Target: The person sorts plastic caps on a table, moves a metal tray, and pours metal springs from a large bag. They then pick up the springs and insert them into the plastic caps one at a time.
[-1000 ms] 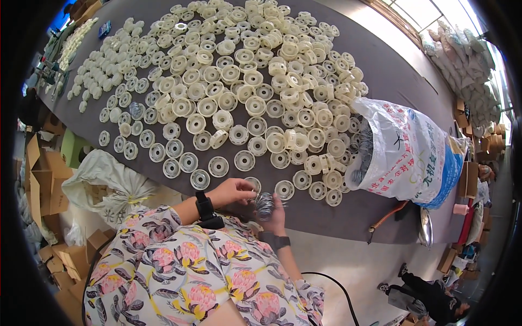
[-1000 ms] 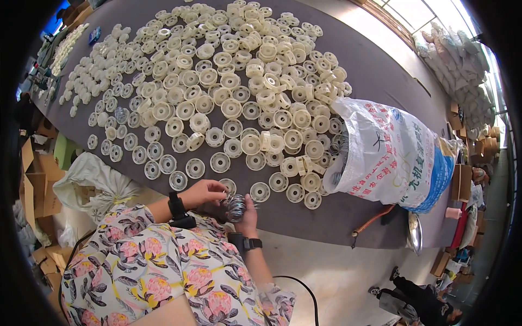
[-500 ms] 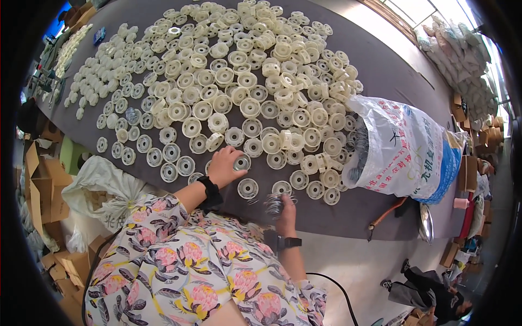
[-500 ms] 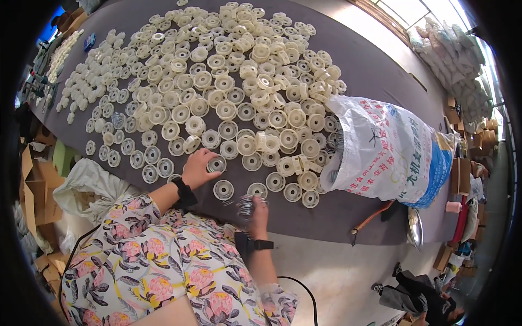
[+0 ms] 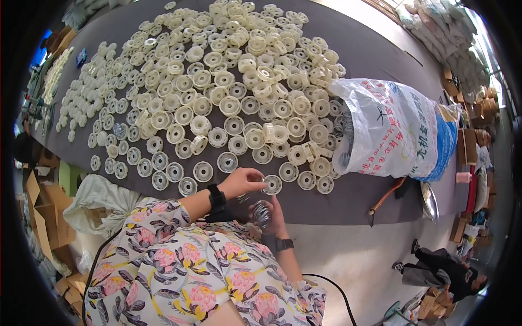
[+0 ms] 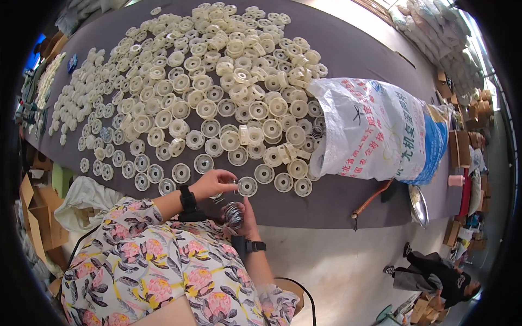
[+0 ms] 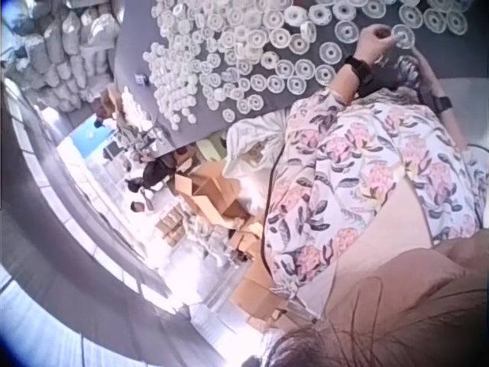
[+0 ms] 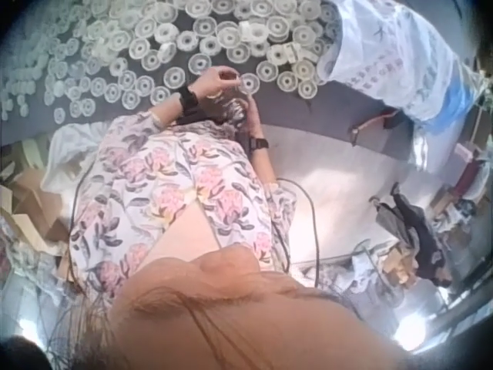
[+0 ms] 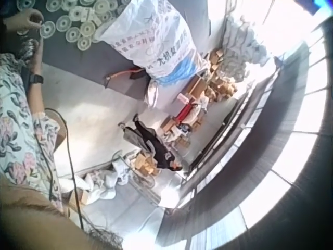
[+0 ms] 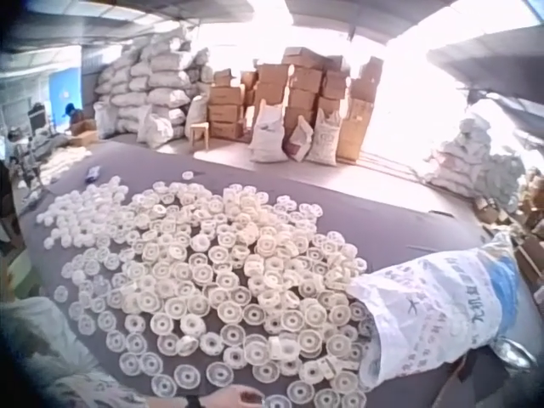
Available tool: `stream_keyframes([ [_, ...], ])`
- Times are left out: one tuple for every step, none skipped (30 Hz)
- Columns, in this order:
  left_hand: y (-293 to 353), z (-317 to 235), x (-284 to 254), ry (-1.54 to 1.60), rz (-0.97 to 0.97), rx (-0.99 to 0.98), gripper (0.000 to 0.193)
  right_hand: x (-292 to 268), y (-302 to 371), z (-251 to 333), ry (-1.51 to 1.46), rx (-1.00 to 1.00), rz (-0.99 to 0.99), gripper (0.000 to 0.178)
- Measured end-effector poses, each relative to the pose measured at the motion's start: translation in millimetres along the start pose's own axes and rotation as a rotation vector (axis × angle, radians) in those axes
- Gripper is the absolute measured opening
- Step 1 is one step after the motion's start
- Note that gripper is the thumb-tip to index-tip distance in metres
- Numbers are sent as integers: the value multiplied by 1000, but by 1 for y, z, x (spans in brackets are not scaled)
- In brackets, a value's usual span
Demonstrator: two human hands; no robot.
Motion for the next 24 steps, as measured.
stream_keyframes([
  [-6, -7, 2, -381, -14, 201, 36, -4, 2, -2, -10, -11, 0, 51],
  [-11, -2, 9, -386, 1, 202, 36, -14, 5, -5, -89, -33, -100, 46],
  [-16, -9, 17, -529, -19, 342, 37, -25, 9, -8, -170, -60, -201, 40],
  [-20, -16, 25, -668, -39, 486, 38, -34, 11, -10, -184, -75, -200, 40],
  [-28, -15, 32, -748, -16, 497, 41, -45, 11, -11, -198, -98, -180, 43],
  [-33, -16, 41, -741, 14, 514, 41, -53, 18, -11, -218, -132, -171, 45],
  [-38, -18, 48, -817, 32, 533, 43, -60, 24, -14, -234, -163, -182, 45],
  [-41, -21, 53, -890, 48, 558, 45, -61, 27, -17, -220, -206, -178, 44],
  [-44, -28, 60, -921, 46, 633, 47, -66, 33, -10, -201, -274, -187, 43],
  [-38, -39, 61, -912, 54, 752, 45, -69, 31, -14, -207, -286, -118, 41],
  [-27, -47, 62, -910, 75, 798, 45, -73, 24, -17, -250, -299, -121, 39],
  [-19, -43, 66, -844, 158, 816, 44, -76, 17, -19, -320, -347, -116, 36],
  [-12, -35, 69, -752, 344, 750, 49, -71, 14, -15, -273, -417, 5, 34],
  [-6, -23, 75, -521, 505, 584, 52, -55, 29, -7, -247, -511, -51, 37],
  [0, -15, 84, -232, 598, 316, 53, -62, 25, -8, -248, -507, -39, 40],
  [8, -7, 91, 38, 672, 14, 54, -50, 27, -1, -228, -513, 43, 45],
  [14, -25, 88, 52, 687, 44, 54, -28, 38, 5, -218, -479, 44, 47],
  [20, -39, 87, 67, 698, 74, 53, -11, 48, 9, -205, -442, 47, 49],
  [17, -28, 81, -5, 712, 195, 58, -14, 44, 12, -196, -459, 52, 49],
  [19, -32, 79, -15, 717, 210, 58, -18, 32, 9, -185, -398, 134, 51],
  [22, -38, 74, -27, 636, 203, 60, -12, 28, 8, -176, -329, 211, 53],
  [22, -41, 69, -38, 553, 196, 61, -11, 26, 11, -167, -335, 214, 53],
  [22, -36, 66, 10, 559, 156, 66, -5, 22, 10, -135, -301, 244, 53],
  [24, -33, 60, 6, 544, 161, 66, 8, 20, 8, -102, -252, 280, 54],
])
Point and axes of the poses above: each hand's wrist, its own y-axis away from the middle knuckle, its own x-axis out of the palm, z = x × y, the point moved 6 cm from there along -y, towards the middle knuckle, and after that the axes turned 12 degrees about x, right-handed, at the moved point
